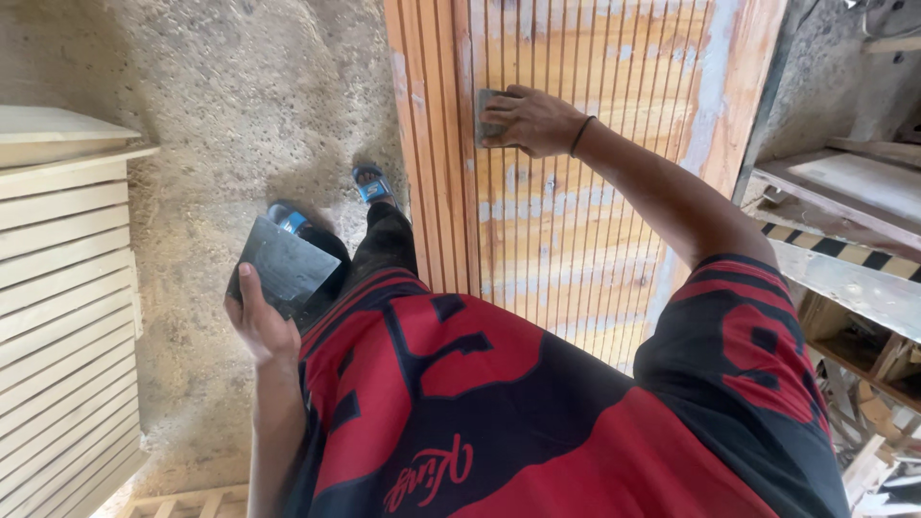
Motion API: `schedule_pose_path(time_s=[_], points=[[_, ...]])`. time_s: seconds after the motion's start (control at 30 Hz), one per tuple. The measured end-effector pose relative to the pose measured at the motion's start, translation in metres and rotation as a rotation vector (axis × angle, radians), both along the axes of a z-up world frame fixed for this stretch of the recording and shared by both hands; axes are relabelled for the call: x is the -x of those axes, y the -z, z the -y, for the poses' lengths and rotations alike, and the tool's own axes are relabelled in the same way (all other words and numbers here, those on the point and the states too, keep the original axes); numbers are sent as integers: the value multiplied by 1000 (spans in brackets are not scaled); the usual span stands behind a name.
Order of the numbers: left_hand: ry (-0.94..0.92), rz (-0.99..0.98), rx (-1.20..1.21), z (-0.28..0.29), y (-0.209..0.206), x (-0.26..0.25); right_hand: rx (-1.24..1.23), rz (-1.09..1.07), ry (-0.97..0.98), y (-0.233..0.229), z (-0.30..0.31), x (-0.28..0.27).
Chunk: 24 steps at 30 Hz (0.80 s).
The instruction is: The person sands a slatted wooden panel using a sanding block, moving along the length of the panel. They briefly walk to a nearby table to pick up a small container and a stick, then return to continue sanding the same panel.
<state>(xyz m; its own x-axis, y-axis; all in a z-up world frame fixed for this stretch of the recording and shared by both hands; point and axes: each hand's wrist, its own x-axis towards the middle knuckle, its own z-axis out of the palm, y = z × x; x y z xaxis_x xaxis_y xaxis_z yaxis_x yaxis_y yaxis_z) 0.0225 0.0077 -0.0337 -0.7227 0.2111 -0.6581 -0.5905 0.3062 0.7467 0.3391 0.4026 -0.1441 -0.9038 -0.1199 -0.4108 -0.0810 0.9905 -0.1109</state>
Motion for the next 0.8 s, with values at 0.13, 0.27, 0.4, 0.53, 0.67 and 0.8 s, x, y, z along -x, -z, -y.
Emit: schedule_pose_path(time_s=[0.13, 0.27, 0.4, 0.53, 0.67, 0.8], points=[[-37, -41, -157, 6, -2, 7, -66, 17, -92, -15, -5, 9], [-75, -33, -159, 20, 0, 7, -46, 151, -17, -24, 3, 13], [-22, 0, -256, 24, 6, 7, -33, 40, -13, -16, 7, 12], [-45, -10, -118, 28, 9, 2, 9, -83, 10, 2, 11, 0], [31, 13, -161, 25, 13, -1, 3, -163, 15, 15, 5, -13], [-36, 11, -136, 33, 4, -1, 58, -128, 62, 12, 6, -18]])
